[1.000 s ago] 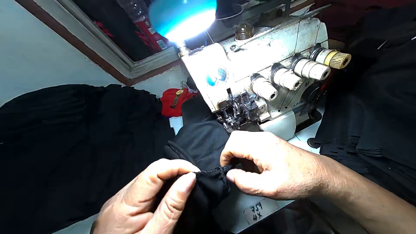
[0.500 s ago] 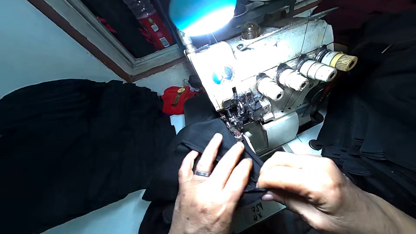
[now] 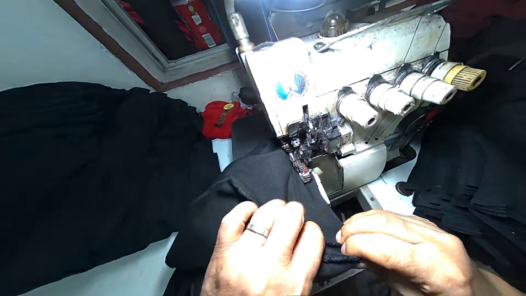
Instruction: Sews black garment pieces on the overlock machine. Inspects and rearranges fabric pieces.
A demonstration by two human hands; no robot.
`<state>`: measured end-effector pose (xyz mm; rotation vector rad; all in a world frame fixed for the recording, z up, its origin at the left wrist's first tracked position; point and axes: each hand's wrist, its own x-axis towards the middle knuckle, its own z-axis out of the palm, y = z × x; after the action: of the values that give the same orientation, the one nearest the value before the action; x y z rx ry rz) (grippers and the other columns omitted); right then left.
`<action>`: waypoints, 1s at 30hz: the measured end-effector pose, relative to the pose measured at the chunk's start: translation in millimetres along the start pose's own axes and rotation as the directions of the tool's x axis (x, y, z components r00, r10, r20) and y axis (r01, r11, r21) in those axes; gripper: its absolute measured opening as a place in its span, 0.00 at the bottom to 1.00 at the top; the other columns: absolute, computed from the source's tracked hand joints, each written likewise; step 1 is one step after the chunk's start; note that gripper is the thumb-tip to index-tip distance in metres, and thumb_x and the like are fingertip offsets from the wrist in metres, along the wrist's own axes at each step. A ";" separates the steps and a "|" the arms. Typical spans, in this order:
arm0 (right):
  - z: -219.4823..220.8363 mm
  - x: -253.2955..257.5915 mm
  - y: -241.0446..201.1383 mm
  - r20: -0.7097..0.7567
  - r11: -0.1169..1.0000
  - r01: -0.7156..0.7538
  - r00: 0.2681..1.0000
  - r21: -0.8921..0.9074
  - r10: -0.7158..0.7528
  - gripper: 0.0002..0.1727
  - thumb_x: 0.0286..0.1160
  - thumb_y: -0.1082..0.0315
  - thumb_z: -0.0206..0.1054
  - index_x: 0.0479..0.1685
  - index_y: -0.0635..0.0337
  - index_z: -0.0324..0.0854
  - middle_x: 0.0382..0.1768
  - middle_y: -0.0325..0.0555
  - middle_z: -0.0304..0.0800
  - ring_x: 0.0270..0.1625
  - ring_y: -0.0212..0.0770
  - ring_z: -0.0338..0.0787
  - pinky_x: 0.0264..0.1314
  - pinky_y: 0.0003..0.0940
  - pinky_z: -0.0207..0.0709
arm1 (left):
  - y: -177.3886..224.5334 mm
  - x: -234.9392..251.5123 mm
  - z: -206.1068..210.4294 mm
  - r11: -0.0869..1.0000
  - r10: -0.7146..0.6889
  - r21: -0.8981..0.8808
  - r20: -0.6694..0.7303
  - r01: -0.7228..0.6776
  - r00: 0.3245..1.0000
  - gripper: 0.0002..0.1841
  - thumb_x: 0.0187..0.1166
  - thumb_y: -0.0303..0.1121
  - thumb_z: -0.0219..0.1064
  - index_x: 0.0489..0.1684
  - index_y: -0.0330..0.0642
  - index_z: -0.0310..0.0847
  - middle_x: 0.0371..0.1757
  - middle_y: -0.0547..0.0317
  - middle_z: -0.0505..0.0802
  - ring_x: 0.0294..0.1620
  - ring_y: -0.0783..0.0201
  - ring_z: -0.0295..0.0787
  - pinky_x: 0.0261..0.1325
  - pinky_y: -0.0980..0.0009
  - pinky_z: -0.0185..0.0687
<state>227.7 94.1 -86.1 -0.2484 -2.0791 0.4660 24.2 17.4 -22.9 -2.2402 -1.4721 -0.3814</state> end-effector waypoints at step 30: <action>25.5 -7.1 14.0 -0.169 0.966 -0.049 0.986 -0.254 0.006 0.07 0.83 0.67 0.64 0.43 0.54 0.88 0.33 0.41 0.79 0.38 0.31 0.80 0.43 0.16 0.73 | 14.2 -17.0 13.8 0.978 -0.123 -0.171 -0.032 0.116 0.992 0.07 0.81 0.28 0.63 0.43 0.50 0.89 0.44 0.61 0.97 0.63 0.57 0.83 0.62 0.56 0.56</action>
<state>209.6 98.4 -109.5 -0.4547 -1.9701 0.1821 30.4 5.8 -45.5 -2.2625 -1.6105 -0.6091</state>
